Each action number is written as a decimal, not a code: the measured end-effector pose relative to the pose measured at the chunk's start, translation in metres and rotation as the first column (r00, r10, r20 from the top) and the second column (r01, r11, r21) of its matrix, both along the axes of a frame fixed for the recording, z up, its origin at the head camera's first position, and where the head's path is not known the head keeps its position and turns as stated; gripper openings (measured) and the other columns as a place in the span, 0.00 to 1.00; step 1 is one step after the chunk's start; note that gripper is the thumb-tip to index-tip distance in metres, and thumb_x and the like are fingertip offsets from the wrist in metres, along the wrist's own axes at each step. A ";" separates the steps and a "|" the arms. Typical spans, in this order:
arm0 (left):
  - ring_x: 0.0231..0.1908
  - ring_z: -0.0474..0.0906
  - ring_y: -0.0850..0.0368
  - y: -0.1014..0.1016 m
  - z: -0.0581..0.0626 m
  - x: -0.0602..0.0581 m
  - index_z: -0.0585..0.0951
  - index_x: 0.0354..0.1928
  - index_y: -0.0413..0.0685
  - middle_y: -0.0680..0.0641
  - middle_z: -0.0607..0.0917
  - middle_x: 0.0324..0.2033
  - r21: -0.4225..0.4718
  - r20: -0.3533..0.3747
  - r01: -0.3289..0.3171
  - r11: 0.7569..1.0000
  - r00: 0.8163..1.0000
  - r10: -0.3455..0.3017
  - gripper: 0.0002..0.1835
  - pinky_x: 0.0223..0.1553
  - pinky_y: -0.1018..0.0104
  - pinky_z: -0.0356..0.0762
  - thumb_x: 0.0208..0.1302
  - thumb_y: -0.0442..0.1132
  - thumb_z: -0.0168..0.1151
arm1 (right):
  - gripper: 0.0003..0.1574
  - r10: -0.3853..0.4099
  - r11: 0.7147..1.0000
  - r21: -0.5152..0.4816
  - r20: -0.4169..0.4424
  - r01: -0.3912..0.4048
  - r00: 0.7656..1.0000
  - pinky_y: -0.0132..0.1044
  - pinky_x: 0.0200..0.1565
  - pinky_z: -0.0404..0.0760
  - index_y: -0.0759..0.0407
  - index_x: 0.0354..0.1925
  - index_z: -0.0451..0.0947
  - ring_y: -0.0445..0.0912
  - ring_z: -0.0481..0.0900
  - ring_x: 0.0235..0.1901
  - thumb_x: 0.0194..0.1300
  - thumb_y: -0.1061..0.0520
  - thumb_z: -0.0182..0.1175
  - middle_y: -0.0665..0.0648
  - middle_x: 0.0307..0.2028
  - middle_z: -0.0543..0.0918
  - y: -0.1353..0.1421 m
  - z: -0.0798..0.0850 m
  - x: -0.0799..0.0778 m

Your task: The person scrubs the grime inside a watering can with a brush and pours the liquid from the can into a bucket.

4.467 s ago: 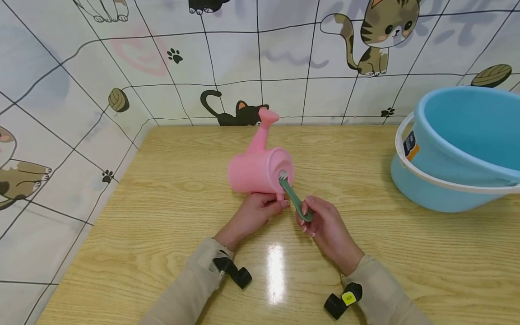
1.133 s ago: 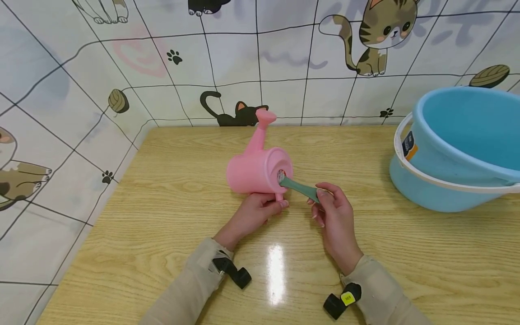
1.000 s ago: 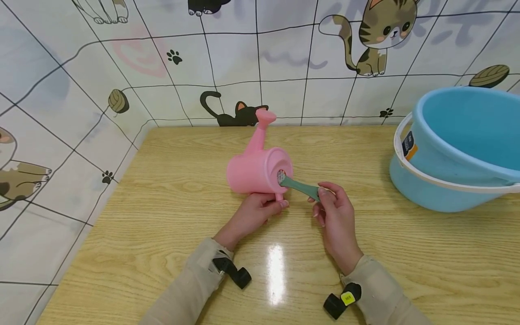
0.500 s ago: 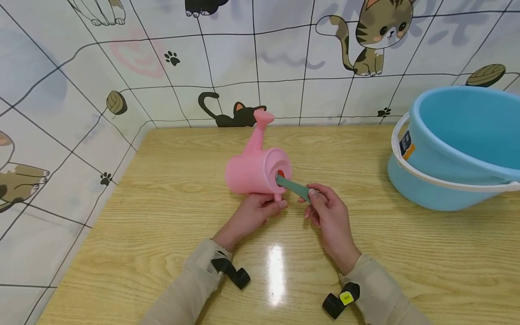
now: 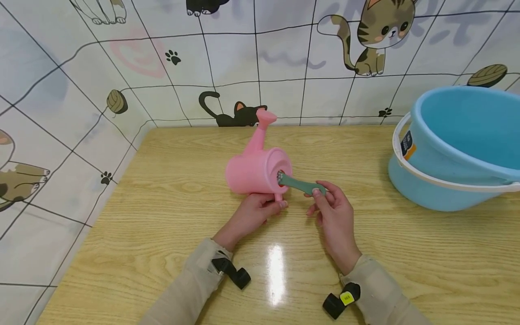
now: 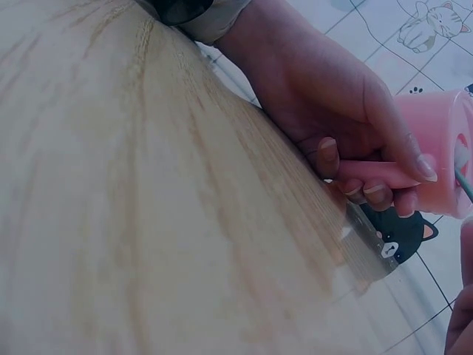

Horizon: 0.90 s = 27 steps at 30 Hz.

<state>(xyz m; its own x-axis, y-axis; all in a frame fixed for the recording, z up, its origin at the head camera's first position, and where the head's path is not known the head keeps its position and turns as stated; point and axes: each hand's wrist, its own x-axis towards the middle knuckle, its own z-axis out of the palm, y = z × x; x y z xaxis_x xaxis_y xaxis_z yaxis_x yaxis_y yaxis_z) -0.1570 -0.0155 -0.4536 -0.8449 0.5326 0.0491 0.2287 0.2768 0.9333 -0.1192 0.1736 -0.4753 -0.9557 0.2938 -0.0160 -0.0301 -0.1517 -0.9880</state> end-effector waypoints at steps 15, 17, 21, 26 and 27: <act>0.17 0.66 0.59 -0.001 -0.027 -0.011 0.77 0.27 0.50 0.49 0.77 0.23 0.009 -0.008 -0.021 1.000 1.000 0.021 0.12 0.16 0.67 0.68 0.58 0.51 0.59 | 0.21 -0.038 0.997 -0.062 -0.021 0.036 0.999 0.28 0.14 0.64 0.62 0.45 0.72 0.42 0.70 0.15 0.57 0.51 0.60 0.61 0.31 0.76 -0.002 0.001 0.001; 0.16 0.66 0.59 0.000 -0.027 -0.011 0.77 0.27 0.51 0.50 0.77 0.22 0.011 -0.011 -0.022 1.000 1.000 0.023 0.12 0.15 0.67 0.68 0.58 0.51 0.59 | 0.21 -0.025 0.998 -0.066 -0.018 0.024 1.000 0.28 0.15 0.64 0.62 0.45 0.72 0.42 0.68 0.14 0.57 0.51 0.60 0.62 0.31 0.75 -0.002 0.001 0.001; 0.16 0.66 0.58 0.000 -0.033 -0.014 0.76 0.27 0.54 0.52 0.76 0.21 0.017 -0.020 -0.024 1.000 1.000 0.025 0.12 0.15 0.67 0.68 0.57 0.53 0.59 | 0.21 -0.003 0.999 -0.050 -0.016 0.002 1.000 0.28 0.15 0.64 0.62 0.45 0.72 0.42 0.67 0.14 0.57 0.51 0.60 0.63 0.29 0.74 -0.002 0.000 0.000; 0.17 0.67 0.58 -0.001 -0.032 -0.014 0.77 0.28 0.51 0.50 0.77 0.23 0.010 -0.009 -0.023 1.000 1.000 0.023 0.13 0.16 0.66 0.68 0.57 0.53 0.59 | 0.19 0.004 0.998 -0.056 -0.025 -0.005 1.000 0.28 0.15 0.65 0.62 0.44 0.73 0.41 0.65 0.14 0.58 0.52 0.60 0.60 0.26 0.73 -0.002 0.000 0.000; 0.17 0.67 0.58 -0.001 -0.032 -0.014 0.77 0.28 0.50 0.50 0.77 0.23 0.008 -0.006 -0.021 1.000 1.000 0.021 0.14 0.16 0.66 0.69 0.57 0.53 0.59 | 0.19 0.002 0.998 -0.066 -0.030 -0.004 1.000 0.28 0.15 0.65 0.62 0.44 0.73 0.41 0.65 0.14 0.58 0.52 0.60 0.59 0.25 0.72 -0.001 0.000 0.000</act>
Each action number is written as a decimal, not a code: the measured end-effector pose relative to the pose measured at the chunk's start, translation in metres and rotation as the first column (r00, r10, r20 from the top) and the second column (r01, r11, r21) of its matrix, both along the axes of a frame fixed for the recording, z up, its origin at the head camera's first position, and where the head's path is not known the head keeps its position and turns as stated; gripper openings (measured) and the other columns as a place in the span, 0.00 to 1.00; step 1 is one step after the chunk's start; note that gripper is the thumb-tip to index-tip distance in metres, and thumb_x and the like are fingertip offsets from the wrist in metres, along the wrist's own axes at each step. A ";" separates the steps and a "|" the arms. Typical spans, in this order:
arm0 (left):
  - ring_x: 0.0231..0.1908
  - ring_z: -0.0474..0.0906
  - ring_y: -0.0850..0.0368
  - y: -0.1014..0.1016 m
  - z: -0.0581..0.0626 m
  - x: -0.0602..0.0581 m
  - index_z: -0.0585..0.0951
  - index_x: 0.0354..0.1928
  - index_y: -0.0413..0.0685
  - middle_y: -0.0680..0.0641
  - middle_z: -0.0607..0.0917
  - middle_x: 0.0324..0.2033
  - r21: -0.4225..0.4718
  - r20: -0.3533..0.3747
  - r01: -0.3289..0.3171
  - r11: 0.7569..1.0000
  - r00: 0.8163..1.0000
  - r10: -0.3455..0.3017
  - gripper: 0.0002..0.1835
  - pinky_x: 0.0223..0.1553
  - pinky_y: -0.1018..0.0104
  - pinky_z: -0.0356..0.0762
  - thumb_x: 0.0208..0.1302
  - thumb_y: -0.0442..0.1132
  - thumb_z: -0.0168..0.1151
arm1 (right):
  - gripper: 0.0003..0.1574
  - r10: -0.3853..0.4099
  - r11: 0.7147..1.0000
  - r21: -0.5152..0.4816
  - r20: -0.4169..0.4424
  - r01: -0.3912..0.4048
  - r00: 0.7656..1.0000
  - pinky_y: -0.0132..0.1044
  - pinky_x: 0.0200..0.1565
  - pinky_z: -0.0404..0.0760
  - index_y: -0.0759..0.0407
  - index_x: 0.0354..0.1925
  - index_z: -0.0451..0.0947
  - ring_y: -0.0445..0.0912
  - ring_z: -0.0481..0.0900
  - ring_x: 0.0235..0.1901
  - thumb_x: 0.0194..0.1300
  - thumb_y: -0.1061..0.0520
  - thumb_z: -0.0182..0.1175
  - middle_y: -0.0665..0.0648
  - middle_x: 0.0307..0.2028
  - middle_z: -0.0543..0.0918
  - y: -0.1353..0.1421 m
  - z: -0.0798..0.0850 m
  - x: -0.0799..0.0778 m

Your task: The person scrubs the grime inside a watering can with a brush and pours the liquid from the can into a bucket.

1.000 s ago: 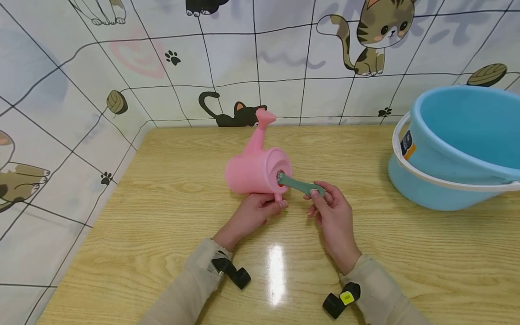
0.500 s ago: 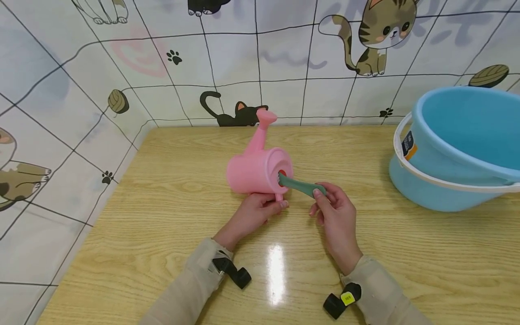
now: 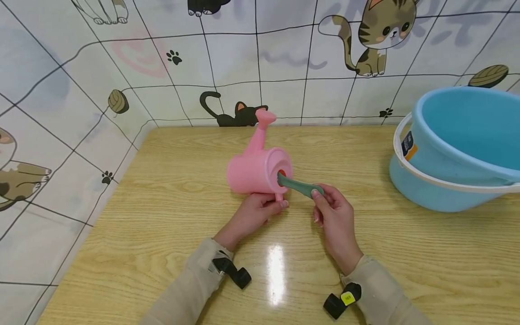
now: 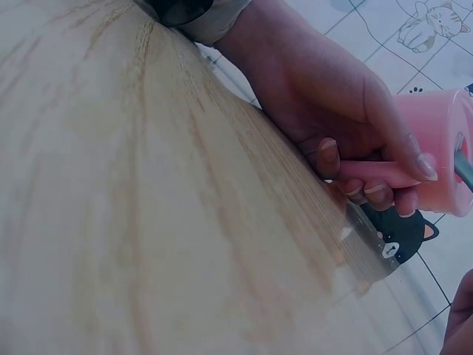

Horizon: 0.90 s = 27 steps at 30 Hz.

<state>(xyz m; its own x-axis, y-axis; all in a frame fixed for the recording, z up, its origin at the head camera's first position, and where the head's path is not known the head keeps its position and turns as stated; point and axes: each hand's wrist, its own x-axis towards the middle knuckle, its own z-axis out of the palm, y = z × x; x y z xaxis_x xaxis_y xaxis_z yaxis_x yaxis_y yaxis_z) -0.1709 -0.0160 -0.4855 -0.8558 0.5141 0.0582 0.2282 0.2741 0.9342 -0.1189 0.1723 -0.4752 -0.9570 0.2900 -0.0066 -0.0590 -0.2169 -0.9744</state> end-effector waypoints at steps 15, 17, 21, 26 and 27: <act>0.17 0.67 0.60 0.000 0.000 0.000 0.77 0.27 0.51 0.53 0.78 0.23 -0.015 -0.004 -0.001 1.000 1.000 0.001 0.15 0.16 0.67 0.69 0.57 0.55 0.58 | 0.17 0.005 0.997 -0.082 -0.007 -0.006 1.000 0.28 0.14 0.61 0.64 0.43 0.71 0.41 0.64 0.14 0.61 0.52 0.57 0.53 0.18 0.68 0.002 -0.001 0.001; 0.17 0.67 0.60 0.000 0.000 0.000 0.78 0.28 0.51 0.53 0.77 0.23 -0.014 0.001 -0.005 1.000 1.000 0.005 0.15 0.16 0.67 0.69 0.57 0.55 0.59 | 0.19 0.003 0.999 -0.052 0.006 -0.003 1.000 0.28 0.14 0.61 0.64 0.43 0.72 0.41 0.64 0.14 0.60 0.52 0.58 0.54 0.20 0.69 0.001 -0.001 0.001; 0.17 0.67 0.60 0.000 0.000 0.000 0.78 0.28 0.51 0.53 0.78 0.23 -0.018 0.002 -0.009 1.000 1.000 0.009 0.15 0.16 0.67 0.69 0.56 0.55 0.59 | 0.20 0.004 1.000 0.008 0.016 -0.004 1.000 0.29 0.15 0.63 0.64 0.44 0.73 0.42 0.63 0.14 0.59 0.51 0.59 0.58 0.26 0.75 0.000 -0.001 0.001; 0.18 0.68 0.59 0.000 0.000 0.001 0.78 0.28 0.50 0.54 0.78 0.23 -0.019 -0.001 -0.012 1.000 1.000 0.012 0.15 0.17 0.66 0.70 0.57 0.54 0.59 | 0.20 0.029 0.999 0.043 0.006 -0.029 1.000 0.28 0.15 0.64 0.64 0.45 0.72 0.41 0.63 0.14 0.60 0.51 0.58 0.60 0.34 0.80 0.000 0.000 0.001; 0.18 0.68 0.59 0.000 0.000 0.000 0.78 0.28 0.50 0.54 0.78 0.23 -0.020 -0.003 -0.012 1.000 1.000 0.012 0.15 0.17 0.66 0.70 0.57 0.55 0.59 | 0.20 0.033 0.998 0.050 0.007 -0.033 0.999 0.28 0.15 0.64 0.63 0.45 0.72 0.41 0.63 0.14 0.60 0.51 0.58 0.60 0.35 0.80 0.000 0.000 0.001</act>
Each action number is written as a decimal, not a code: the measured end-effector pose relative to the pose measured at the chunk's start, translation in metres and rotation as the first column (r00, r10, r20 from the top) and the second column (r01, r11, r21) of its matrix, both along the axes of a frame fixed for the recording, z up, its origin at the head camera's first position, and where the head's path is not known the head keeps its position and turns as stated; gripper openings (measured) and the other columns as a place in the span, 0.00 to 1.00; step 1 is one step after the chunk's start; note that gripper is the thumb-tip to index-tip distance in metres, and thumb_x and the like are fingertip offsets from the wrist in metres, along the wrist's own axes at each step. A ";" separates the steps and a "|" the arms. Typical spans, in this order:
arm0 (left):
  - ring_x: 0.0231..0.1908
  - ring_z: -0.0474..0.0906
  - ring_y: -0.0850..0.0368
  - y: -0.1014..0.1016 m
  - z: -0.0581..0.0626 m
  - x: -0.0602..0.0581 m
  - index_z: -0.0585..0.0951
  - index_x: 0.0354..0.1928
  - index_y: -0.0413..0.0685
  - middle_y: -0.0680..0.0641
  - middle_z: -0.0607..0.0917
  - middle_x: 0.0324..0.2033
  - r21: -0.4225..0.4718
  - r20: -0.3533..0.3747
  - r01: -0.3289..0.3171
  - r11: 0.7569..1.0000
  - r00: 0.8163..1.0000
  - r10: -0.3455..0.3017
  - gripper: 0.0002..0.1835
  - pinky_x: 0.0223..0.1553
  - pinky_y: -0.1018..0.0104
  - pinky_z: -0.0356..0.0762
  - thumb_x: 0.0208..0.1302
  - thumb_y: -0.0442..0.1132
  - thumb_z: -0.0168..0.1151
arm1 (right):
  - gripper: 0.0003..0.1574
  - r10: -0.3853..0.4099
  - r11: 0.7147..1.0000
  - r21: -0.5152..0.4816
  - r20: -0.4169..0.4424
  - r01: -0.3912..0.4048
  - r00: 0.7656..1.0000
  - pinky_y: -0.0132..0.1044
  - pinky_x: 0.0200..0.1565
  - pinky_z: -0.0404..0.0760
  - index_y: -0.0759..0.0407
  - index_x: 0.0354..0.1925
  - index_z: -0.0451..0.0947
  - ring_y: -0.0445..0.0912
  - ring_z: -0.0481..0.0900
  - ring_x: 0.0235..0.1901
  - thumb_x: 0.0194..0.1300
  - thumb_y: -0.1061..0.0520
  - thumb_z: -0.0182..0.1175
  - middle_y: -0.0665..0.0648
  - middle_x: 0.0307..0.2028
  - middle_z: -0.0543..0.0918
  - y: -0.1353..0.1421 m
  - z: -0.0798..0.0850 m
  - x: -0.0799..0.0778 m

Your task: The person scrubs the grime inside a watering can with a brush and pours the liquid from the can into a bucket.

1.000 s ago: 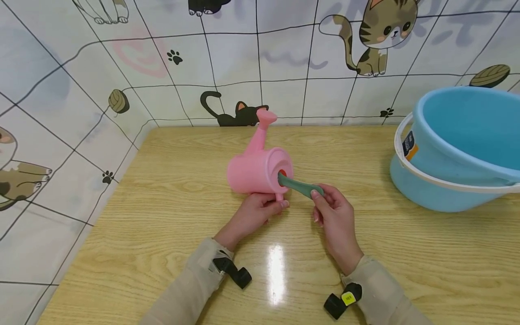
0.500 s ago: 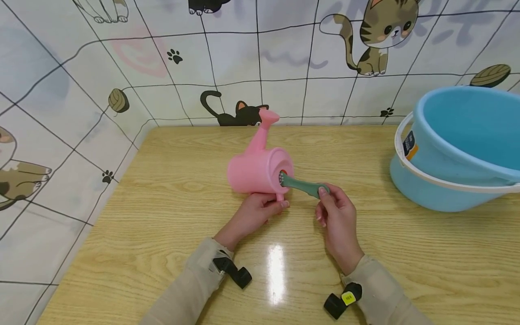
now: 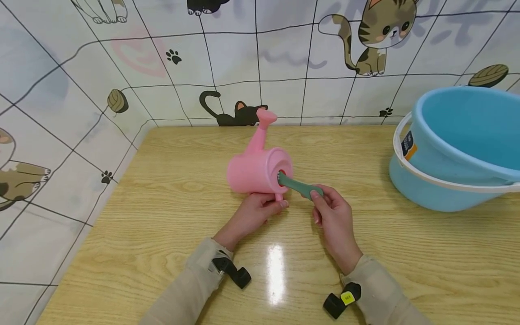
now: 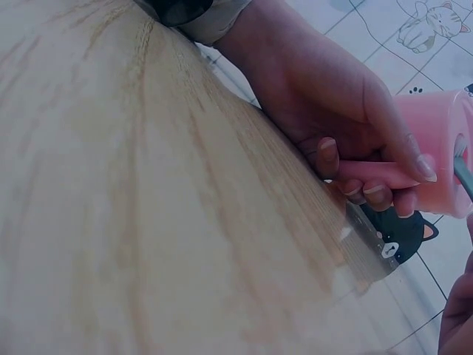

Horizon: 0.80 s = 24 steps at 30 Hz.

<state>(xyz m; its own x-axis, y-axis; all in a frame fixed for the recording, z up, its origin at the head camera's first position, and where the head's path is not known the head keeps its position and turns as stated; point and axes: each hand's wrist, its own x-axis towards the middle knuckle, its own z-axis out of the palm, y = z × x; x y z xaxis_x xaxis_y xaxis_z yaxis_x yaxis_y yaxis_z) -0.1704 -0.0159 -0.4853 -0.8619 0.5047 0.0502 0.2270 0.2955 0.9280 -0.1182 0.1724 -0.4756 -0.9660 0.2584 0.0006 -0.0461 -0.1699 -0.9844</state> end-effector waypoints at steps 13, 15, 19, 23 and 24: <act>0.17 0.66 0.60 0.001 0.020 0.008 0.78 0.31 0.40 0.45 0.79 0.25 0.002 0.025 0.008 1.000 1.000 -0.008 0.12 0.17 0.68 0.68 0.60 0.45 0.59 | 0.15 0.043 0.996 -0.073 -0.011 -0.044 0.999 0.28 0.14 0.63 0.65 0.50 0.68 0.40 0.66 0.14 0.68 0.57 0.46 0.56 0.26 0.77 0.000 -0.001 0.001; 0.17 0.66 0.60 0.001 0.028 0.012 0.77 0.32 0.38 0.43 0.79 0.25 0.002 0.025 0.012 1.000 1.000 -0.012 0.12 0.17 0.69 0.67 0.60 0.42 0.58 | 0.15 0.046 0.995 -0.093 -0.016 -0.047 0.999 0.28 0.14 0.64 0.65 0.49 0.68 0.40 0.66 0.14 0.69 0.58 0.45 0.55 0.24 0.76 0.001 -0.001 0.001; 0.17 0.65 0.61 0.000 0.035 0.015 0.77 0.32 0.36 0.40 0.78 0.25 -0.001 0.027 0.015 1.000 1.000 -0.015 0.12 0.17 0.70 0.67 0.61 0.41 0.57 | 0.15 0.078 0.995 -0.070 0.005 -0.077 0.997 0.28 0.14 0.64 0.62 0.49 0.71 0.40 0.67 0.15 0.68 0.56 0.46 0.55 0.25 0.76 0.000 -0.001 0.001; 0.16 0.66 0.60 0.000 0.026 0.010 0.78 0.31 0.39 0.43 0.79 0.25 0.003 0.028 0.009 1.000 1.000 -0.009 0.13 0.17 0.69 0.68 0.60 0.45 0.58 | 0.18 0.122 0.992 -0.016 0.034 -0.122 0.992 0.28 0.14 0.63 0.59 0.50 0.73 0.41 0.68 0.15 0.67 0.52 0.50 0.56 0.26 0.78 -0.001 0.000 0.001; 0.16 0.66 0.60 0.000 0.021 0.008 0.78 0.31 0.41 0.44 0.79 0.24 0.003 0.027 0.006 1.000 1.000 -0.006 0.14 0.17 0.68 0.68 0.60 0.47 0.58 | 0.18 0.132 0.991 -0.009 0.037 -0.132 0.991 0.28 0.14 0.63 0.59 0.51 0.73 0.41 0.68 0.15 0.66 0.52 0.50 0.57 0.26 0.78 -0.002 0.000 0.001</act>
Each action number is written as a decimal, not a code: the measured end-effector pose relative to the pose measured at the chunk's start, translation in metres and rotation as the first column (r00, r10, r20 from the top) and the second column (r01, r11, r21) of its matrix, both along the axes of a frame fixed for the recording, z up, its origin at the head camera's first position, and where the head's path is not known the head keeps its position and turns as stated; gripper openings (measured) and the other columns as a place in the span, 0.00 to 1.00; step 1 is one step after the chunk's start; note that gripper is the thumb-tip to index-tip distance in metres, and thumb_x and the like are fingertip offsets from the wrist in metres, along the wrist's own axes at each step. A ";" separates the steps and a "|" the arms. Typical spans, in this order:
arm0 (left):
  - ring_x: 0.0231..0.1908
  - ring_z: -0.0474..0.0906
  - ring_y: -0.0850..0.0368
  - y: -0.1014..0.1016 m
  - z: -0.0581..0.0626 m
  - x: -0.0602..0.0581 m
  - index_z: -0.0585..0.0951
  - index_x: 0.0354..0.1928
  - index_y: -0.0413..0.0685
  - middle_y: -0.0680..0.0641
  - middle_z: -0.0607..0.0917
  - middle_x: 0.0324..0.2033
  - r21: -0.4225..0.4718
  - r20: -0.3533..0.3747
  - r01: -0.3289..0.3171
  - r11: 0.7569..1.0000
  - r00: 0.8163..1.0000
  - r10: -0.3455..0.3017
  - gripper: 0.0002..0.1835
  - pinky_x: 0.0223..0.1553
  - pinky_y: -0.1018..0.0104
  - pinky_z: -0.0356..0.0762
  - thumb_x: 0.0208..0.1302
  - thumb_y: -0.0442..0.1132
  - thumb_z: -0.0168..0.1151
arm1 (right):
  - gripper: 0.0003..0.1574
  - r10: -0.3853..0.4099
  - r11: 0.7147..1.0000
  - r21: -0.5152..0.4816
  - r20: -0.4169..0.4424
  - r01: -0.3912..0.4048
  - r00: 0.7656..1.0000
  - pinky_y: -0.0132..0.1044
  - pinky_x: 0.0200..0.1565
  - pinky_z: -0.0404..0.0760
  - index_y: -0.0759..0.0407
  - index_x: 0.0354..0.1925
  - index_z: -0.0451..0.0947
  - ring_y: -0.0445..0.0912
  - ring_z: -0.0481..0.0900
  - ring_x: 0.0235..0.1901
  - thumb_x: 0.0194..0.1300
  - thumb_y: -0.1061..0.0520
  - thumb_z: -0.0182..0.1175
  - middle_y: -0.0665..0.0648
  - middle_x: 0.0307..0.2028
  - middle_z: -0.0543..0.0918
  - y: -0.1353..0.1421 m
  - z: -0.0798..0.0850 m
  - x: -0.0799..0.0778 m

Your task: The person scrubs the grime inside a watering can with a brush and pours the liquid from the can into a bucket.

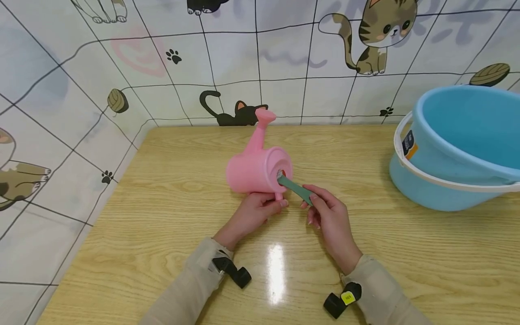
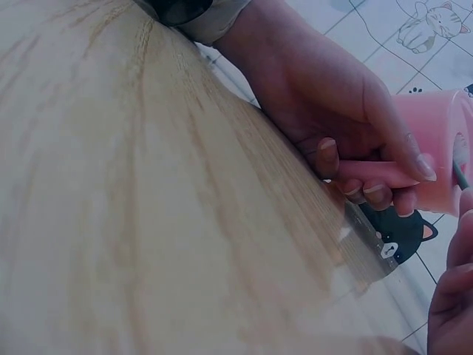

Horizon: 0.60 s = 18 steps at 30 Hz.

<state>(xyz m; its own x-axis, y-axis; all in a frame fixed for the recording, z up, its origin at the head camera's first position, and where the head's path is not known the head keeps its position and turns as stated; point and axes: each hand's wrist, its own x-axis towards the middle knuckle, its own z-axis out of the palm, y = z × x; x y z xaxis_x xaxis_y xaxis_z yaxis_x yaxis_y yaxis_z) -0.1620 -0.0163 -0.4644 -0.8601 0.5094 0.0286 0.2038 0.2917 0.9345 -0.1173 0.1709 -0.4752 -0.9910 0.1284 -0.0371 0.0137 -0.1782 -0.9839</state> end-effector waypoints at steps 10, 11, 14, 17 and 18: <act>0.16 0.66 0.60 0.000 -0.021 -0.008 0.78 0.29 0.49 0.50 0.78 0.22 0.014 -0.016 -0.003 1.000 1.000 0.003 0.15 0.16 0.68 0.67 0.58 0.54 0.58 | 0.20 0.026 1.000 0.005 -0.013 -0.026 1.000 0.28 0.14 0.62 0.60 0.50 0.73 0.42 0.69 0.15 0.66 0.51 0.50 0.57 0.25 0.78 0.001 0.000 0.000; 0.16 0.66 0.60 0.000 -0.021 -0.008 0.78 0.30 0.49 0.50 0.78 0.23 0.015 -0.014 -0.004 1.000 1.000 0.004 0.15 0.16 0.67 0.67 0.58 0.54 0.58 | 0.19 0.027 1.000 0.006 -0.014 -0.027 1.000 0.28 0.14 0.62 0.60 0.50 0.73 0.42 0.68 0.15 0.66 0.51 0.50 0.57 0.25 0.78 0.001 0.000 0.000; 0.17 0.67 0.59 0.000 -0.021 -0.008 0.78 0.30 0.48 0.50 0.78 0.23 0.020 -0.008 -0.002 1.000 1.000 0.002 0.16 0.16 0.67 0.68 0.58 0.54 0.57 | 0.19 0.028 1.000 0.007 -0.014 -0.028 1.000 0.28 0.14 0.63 0.60 0.50 0.73 0.42 0.68 0.15 0.67 0.51 0.49 0.57 0.25 0.77 0.001 0.000 0.000; 0.17 0.67 0.59 0.001 -0.020 -0.009 0.78 0.30 0.47 0.49 0.78 0.23 0.021 -0.005 -0.002 1.000 1.000 0.002 0.17 0.16 0.67 0.68 0.58 0.55 0.57 | 0.18 0.020 1.000 0.007 -0.015 -0.020 1.000 0.28 0.14 0.63 0.60 0.50 0.73 0.42 0.68 0.15 0.67 0.51 0.49 0.56 0.24 0.76 0.001 0.000 0.000; 0.17 0.67 0.59 0.001 -0.020 -0.009 0.78 0.31 0.47 0.49 0.78 0.23 0.021 -0.006 -0.001 1.000 1.000 0.001 0.17 0.16 0.67 0.68 0.58 0.55 0.57 | 0.18 0.014 1.000 0.001 -0.015 -0.014 1.000 0.28 0.14 0.63 0.60 0.49 0.73 0.42 0.68 0.15 0.67 0.51 0.49 0.56 0.24 0.76 0.002 0.000 0.000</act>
<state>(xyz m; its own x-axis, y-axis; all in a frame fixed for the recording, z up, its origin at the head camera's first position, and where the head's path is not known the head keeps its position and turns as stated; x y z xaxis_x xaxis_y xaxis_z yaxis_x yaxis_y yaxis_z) -0.1706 -0.0154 -0.4848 -0.8603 0.5078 0.0445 0.2090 0.2719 0.9394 -0.1176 0.1724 -0.4756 -0.9932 0.1147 -0.0223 0.0017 -0.1770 -0.9842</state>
